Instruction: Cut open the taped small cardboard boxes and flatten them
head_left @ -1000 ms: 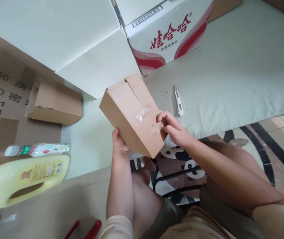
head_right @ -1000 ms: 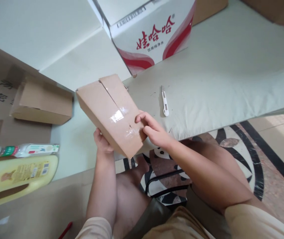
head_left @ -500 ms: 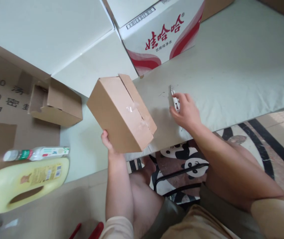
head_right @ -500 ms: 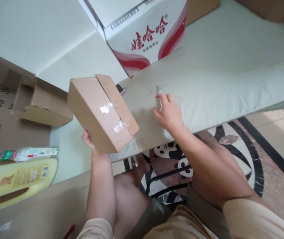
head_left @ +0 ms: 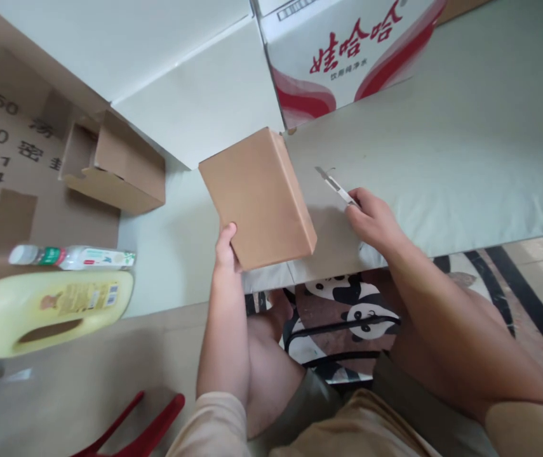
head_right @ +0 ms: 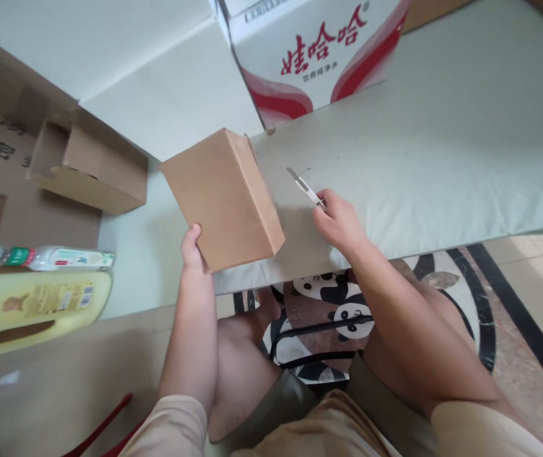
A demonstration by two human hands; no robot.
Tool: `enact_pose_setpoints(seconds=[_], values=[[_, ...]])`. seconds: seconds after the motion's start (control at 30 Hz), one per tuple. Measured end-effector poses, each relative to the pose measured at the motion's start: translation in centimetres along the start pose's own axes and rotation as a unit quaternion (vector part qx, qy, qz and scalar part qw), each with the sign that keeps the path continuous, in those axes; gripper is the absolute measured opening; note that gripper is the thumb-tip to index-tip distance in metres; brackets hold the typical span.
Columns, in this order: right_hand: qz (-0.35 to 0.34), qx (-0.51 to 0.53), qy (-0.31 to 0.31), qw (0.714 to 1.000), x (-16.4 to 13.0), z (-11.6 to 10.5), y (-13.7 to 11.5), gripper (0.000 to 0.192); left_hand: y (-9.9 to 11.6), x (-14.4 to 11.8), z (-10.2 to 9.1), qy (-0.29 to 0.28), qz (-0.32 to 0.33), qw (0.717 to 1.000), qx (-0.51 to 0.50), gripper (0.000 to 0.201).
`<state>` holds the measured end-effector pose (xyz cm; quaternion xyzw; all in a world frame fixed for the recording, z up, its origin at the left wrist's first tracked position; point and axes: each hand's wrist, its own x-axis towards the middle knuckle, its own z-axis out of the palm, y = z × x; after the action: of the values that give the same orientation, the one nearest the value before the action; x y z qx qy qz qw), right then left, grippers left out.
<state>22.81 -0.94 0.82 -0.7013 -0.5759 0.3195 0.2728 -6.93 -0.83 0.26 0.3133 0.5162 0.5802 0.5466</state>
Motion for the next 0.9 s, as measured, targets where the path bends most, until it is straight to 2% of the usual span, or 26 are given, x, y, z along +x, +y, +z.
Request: enact_pose_setpoints(seconds=[0.13,0.23,0.33,0.5,0.67,0.9], values=[[-0.054,0.168,-0.027,0.984,-1.2,0.5,0.0,0.025,-0.1,-0.1,0.0,-0.020,0.019,1.000,0.009,0.054],[-0.109,0.233,-0.035,0.966,-1.7,1.2,-0.5,0.034,-0.1,0.0,-0.4,-0.024,0.018,1.000,-0.001,0.054],[-0.135,0.233,-0.023,0.963,-1.9,1.5,-1.0,0.042,-0.2,0.1,-1.1,-0.018,0.001,1.000,-0.008,0.056],[-0.132,0.205,-0.018,0.970,-2.0,1.3,-1.3,0.043,-0.4,0.3,-2.0,-0.008,-0.010,1.000,-0.016,0.059],[-0.119,0.192,-0.036,0.974,-2.0,1.0,-0.9,0.044,-0.4,0.5,-1.6,-0.022,0.002,1.000,-0.016,0.059],[-0.080,0.173,-0.042,0.981,-1.9,0.4,-1.0,0.043,-0.6,0.6,-1.2,-0.005,0.025,1.000,-0.006,0.059]])
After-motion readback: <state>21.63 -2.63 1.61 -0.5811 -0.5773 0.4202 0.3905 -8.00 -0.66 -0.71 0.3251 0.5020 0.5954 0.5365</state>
